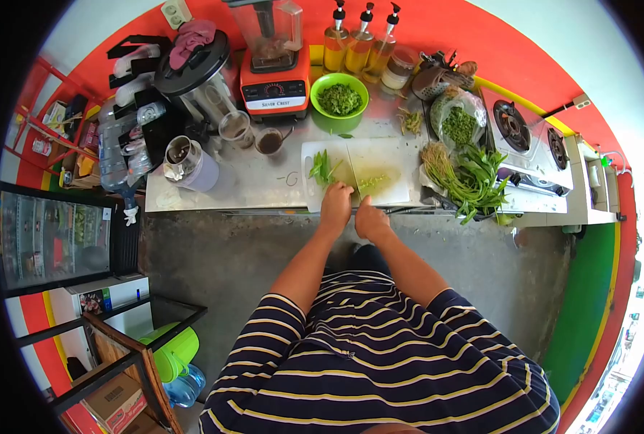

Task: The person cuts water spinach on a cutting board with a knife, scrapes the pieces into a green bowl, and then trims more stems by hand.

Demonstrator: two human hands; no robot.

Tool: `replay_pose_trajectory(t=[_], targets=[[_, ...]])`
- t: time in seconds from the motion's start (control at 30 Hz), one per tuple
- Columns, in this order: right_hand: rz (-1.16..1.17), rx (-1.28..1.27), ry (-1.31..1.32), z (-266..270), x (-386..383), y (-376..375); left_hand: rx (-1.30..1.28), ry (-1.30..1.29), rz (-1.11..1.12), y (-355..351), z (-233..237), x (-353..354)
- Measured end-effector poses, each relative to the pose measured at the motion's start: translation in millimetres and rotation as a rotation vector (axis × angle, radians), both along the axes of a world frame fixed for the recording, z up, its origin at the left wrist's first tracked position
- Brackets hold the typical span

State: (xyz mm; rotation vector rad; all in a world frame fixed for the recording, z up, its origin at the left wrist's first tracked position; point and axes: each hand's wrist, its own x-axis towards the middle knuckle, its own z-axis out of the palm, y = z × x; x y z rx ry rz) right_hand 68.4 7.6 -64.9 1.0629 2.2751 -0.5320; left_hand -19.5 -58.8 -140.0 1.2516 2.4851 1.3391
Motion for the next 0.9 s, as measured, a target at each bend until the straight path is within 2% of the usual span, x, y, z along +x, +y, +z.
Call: replay_pose_trajectory(t=[0.17, 0.37, 0.53, 0.73, 0.9], targets=[[-0.014, -0.052, -0.014, 12.7, -9.1, 7.3, -0.021, -0.039, -0.032, -1.4, 0.5, -3.8], [-0.033, 0.007, 0.027, -5.3, 5.2, -16.7, -0.026, -0.067, -0.014, -1.2, 4.3, -7.1], [0.07, -0.015, 0.06, -1.5, -6.7, 6.9, -0.029, -0.087, 0.024, -2.3, 4.8, -3.6], [0.041, -0.038, 0.066, -8.5, 2.9, 3.5, -0.062, -0.107, 0.064, -1.8, 9.0, -1.4], [0.148, -0.048, 0.079, -1.3, -6.3, 24.5, -0.105, -0.115, 0.1, 0.1, 11.4, -1.4]])
